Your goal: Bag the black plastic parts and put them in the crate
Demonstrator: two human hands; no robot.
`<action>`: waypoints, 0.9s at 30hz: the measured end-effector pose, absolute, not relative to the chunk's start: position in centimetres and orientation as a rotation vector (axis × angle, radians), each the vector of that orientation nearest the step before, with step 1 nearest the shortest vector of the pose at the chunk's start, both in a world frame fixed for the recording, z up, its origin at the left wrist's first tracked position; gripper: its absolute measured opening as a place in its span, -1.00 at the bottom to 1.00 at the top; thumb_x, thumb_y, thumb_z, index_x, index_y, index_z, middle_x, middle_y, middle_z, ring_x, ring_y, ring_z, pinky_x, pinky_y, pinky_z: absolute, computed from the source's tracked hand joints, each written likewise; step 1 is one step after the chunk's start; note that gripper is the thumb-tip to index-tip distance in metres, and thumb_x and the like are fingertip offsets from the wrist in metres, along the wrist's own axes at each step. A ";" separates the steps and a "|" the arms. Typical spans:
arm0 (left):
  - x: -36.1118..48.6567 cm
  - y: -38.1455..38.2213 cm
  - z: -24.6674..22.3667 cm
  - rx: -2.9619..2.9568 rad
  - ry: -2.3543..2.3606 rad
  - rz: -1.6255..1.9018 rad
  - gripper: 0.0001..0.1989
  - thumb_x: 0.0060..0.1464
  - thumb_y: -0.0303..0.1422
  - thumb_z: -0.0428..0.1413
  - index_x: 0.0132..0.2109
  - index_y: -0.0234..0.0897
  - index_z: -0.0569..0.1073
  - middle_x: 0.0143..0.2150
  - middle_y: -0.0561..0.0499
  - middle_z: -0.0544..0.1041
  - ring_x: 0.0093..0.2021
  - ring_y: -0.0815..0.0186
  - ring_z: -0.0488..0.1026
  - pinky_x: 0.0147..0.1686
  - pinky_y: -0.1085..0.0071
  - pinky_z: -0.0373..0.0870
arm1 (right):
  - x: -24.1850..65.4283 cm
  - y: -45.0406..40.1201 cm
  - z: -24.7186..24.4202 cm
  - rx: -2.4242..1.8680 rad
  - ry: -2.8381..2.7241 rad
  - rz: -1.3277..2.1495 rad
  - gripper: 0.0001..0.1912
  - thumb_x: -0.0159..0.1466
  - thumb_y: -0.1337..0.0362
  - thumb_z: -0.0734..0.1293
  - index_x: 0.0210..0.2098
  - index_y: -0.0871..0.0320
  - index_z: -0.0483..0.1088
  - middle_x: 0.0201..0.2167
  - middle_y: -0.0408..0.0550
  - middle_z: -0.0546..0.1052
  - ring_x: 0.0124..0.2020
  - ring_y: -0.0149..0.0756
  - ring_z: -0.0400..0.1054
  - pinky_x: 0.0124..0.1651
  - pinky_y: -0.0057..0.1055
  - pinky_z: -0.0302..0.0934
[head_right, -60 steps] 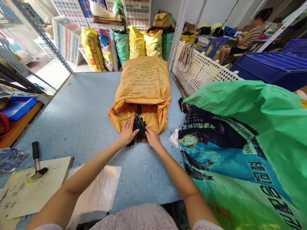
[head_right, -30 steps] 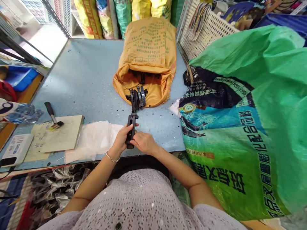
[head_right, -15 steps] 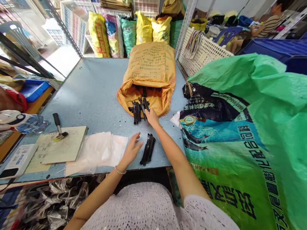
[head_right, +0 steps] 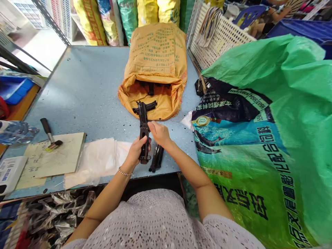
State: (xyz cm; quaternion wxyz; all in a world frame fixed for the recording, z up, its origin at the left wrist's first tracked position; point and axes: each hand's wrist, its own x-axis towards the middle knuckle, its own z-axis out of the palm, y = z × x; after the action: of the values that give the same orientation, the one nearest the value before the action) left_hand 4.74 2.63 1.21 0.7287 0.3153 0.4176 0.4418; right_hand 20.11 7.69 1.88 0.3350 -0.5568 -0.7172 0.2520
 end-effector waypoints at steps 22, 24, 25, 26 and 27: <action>2.3 3.0 -3.8 1.125 1.304 1.110 -0.22 0.17 -0.08 0.14 0.43 -0.11 0.04 0.43 -0.26 0.13 0.34 0.02 0.24 0.26 0.06 0.25 | 14.8 13.6 1.3 -1.934 -2.069 0.670 -0.59 0.30 0.08 0.35 0.01 0.22 0.37 -0.01 0.17 0.55 -0.02 -0.01 0.46 -0.06 -0.26 0.30; 0.9 5.2 -2.4 0.940 1.266 1.279 -0.20 0.10 -0.01 0.21 0.38 -0.07 0.09 0.32 -0.17 0.27 0.22 0.13 0.36 0.16 0.20 0.35 | 14.9 10.0 1.6 -1.703 -2.215 0.602 -0.57 0.29 0.03 0.37 0.00 0.20 0.37 -0.01 0.17 0.53 -0.02 -0.03 0.44 -0.05 -0.26 0.28; 0.4 5.9 -1.7 0.868 1.242 1.314 -0.25 0.07 0.01 0.24 0.31 -0.10 0.20 0.20 -0.12 0.38 0.11 0.20 0.43 0.06 0.29 0.40 | 15.0 8.4 1.8 -1.551 -2.289 0.639 -0.61 0.31 0.02 0.36 -0.03 0.17 0.37 -0.05 0.12 0.53 -0.06 -0.08 0.45 -0.08 -0.28 0.27; 0.2 6.2 -1.0 0.823 1.218 1.305 -0.34 0.05 0.02 0.25 0.20 -0.16 0.32 0.05 -0.07 0.45 -0.04 0.27 0.47 -0.08 0.37 0.43 | 15.3 7.2 2.1 -1.421 -2.319 0.711 -0.65 0.35 0.01 0.32 -0.07 0.15 0.38 -0.11 0.07 0.54 -0.12 -0.14 0.45 -0.11 -0.31 0.26; 0.1 6.1 -0.4 0.794 1.187 1.262 -0.43 0.05 0.03 0.25 0.07 -0.21 0.39 -0.09 -0.02 0.48 -0.20 0.34 0.47 -0.22 0.43 0.42 | 15.7 6.4 2.4 -1.348 -2.292 0.781 -0.68 0.40 0.00 0.26 -0.09 0.13 0.38 -0.17 0.01 0.54 -0.17 -0.20 0.45 -0.14 -0.34 0.25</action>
State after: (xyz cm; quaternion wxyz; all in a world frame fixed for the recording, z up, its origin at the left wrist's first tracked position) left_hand 0.12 6.11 -0.40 0.5793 0.3396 0.5076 0.5398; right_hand 15.67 6.37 2.43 0.1841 -0.4781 -0.8129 0.2769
